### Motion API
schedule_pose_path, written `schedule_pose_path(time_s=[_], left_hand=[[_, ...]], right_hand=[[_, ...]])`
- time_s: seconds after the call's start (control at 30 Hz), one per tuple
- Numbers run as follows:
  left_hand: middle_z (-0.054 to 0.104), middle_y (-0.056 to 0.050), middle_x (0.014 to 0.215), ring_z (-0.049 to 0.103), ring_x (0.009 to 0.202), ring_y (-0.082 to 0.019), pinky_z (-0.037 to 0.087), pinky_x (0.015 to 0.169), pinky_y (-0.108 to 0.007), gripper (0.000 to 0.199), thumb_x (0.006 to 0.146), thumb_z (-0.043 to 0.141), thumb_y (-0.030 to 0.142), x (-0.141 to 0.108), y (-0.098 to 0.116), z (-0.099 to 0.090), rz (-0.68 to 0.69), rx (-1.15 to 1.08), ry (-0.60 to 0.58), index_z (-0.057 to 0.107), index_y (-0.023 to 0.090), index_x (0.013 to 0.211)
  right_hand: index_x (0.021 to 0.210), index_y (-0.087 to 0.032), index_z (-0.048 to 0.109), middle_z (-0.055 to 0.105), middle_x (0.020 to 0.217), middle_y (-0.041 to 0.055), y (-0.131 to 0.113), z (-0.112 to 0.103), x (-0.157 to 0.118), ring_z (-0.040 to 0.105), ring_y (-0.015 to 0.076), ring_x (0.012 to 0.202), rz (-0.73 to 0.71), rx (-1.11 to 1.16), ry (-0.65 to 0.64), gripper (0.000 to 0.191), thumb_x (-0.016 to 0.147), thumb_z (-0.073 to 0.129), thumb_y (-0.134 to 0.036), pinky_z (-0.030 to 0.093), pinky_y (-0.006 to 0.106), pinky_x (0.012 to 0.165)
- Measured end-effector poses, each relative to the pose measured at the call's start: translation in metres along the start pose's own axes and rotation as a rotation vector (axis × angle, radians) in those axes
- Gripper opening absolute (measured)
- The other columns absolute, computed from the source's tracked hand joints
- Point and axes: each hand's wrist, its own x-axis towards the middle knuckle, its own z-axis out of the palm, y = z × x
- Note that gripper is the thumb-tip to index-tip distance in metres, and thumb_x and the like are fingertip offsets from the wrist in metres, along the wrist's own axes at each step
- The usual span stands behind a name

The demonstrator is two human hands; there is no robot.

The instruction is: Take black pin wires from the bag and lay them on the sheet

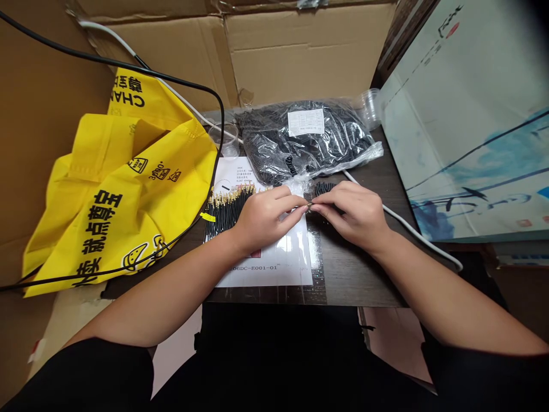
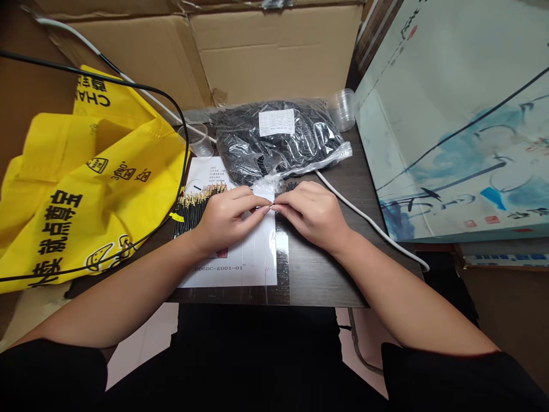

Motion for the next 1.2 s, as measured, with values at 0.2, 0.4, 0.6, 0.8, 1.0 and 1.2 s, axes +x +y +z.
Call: schedule_pose_path(time_s=[0.2,0.4,0.6,0.8,1.0,1.2], left_hand=[[0.065,-0.001,0.081,0.058,0.071,-0.01,0.045,0.066,-0.022,0.02,0.096,0.055,0.031,0.0,-0.001,0.001,0.005,0.001,-0.01,0.072,0.022,0.099],[0.066,-0.002,0.082,0.059,0.072,-0.01,0.045,0.066,-0.023,0.02,0.097,0.054,0.031,0.001,0.0,-0.001,0.028,-0.003,-0.033,0.071,0.02,0.099],[0.065,-0.002,0.079,0.058,0.072,-0.011,0.045,0.067,-0.023,0.021,0.097,0.052,0.031,0.0,0.0,0.0,0.038,0.003,-0.048,0.07,0.019,0.097],[0.065,-0.002,0.081,0.058,0.073,-0.011,0.045,0.068,-0.024,0.02,0.097,0.053,0.029,-0.001,-0.001,0.001,0.069,0.013,-0.064,0.069,0.019,0.099],[0.064,-0.002,0.082,0.058,0.072,-0.01,0.045,0.067,-0.023,0.019,0.097,0.054,0.029,0.0,-0.001,0.001,0.072,-0.002,-0.026,0.07,0.019,0.099],[0.065,-0.003,0.084,0.058,0.076,-0.011,0.047,0.07,-0.024,0.017,0.096,0.055,0.026,0.002,0.0,-0.001,0.044,-0.055,-0.005,0.069,0.017,0.099]], right_hand=[[0.094,-0.022,0.069,0.069,0.077,0.0028,0.002,0.001,0.0,0.062,0.018,0.071,0.002,-0.024,-0.015,0.008,0.091,0.063,-0.028,0.048,0.034,0.071],[0.092,-0.021,0.069,0.068,0.075,0.0029,0.001,0.002,-0.001,0.06,0.0169,0.069,0.004,-0.039,-0.014,0.01,0.092,0.062,-0.027,0.047,0.034,0.07],[0.092,-0.022,0.069,0.068,0.073,0.0025,0.001,0.003,-0.002,0.06,0.0175,0.069,-0.002,-0.064,-0.043,0.01,0.092,0.062,-0.03,0.046,0.034,0.071],[0.093,-0.022,0.068,0.066,0.072,0.0021,-0.001,0.004,-0.002,0.059,0.0172,0.068,-0.007,-0.062,-0.061,0.009,0.092,0.062,-0.029,0.046,0.034,0.072],[0.093,-0.021,0.063,0.07,0.078,0.0021,-0.006,0.003,0.0,0.061,0.0169,0.069,0.023,0.03,-0.033,0.005,0.089,0.065,-0.024,0.048,0.034,0.075],[0.1,-0.021,0.062,0.071,0.086,0.003,-0.009,0.002,0.0,0.062,0.0173,0.073,0.045,0.062,-0.072,0.012,0.088,0.061,-0.02,0.048,0.034,0.076]])
